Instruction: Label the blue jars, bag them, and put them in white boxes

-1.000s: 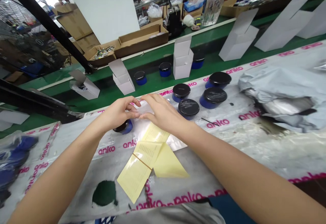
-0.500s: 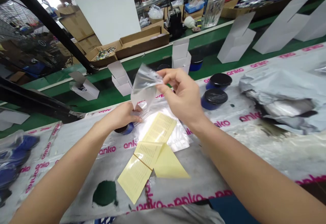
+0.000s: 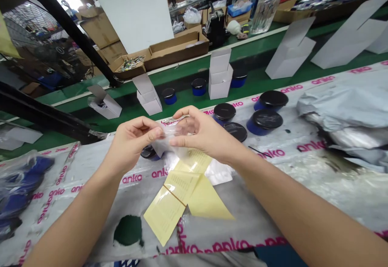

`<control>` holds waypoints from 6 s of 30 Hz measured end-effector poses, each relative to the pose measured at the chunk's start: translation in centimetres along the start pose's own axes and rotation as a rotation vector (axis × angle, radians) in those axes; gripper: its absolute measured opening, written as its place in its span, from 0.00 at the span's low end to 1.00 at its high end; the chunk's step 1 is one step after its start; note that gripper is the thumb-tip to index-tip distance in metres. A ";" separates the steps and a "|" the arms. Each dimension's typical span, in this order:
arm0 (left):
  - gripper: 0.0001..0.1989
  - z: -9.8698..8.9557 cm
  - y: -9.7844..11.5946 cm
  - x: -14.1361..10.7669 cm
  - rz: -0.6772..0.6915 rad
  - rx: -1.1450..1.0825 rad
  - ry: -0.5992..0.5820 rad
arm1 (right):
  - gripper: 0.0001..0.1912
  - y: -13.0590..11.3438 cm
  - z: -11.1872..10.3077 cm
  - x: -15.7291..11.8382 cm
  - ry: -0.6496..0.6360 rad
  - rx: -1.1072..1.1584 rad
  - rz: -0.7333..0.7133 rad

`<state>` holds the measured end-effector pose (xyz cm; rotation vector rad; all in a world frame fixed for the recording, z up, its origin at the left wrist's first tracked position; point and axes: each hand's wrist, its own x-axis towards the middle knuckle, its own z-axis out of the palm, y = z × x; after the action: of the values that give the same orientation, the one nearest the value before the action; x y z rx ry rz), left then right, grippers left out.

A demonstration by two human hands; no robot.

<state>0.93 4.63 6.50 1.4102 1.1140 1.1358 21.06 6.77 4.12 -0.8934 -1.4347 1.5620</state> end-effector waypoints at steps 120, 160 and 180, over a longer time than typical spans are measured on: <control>0.07 -10.2 -9.6 -2.7 0.009 0.376 0.285 | 0.26 3.4 13.5 19.4 -0.253 -1.563 -0.623; 0.48 -5.7 -7.6 -4.8 0.102 0.572 -0.178 | 0.17 0.5 0.2 -4.1 -0.212 -1.019 -0.171; 0.19 1.8 -7.3 -7.3 0.133 0.346 -0.295 | 0.07 4.5 2.2 -9.9 0.021 -1.055 -0.387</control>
<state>1.05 -2.04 -1.63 1.8764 1.0471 0.8123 22.73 -3.20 -0.38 -1.0844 -2.2773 0.4309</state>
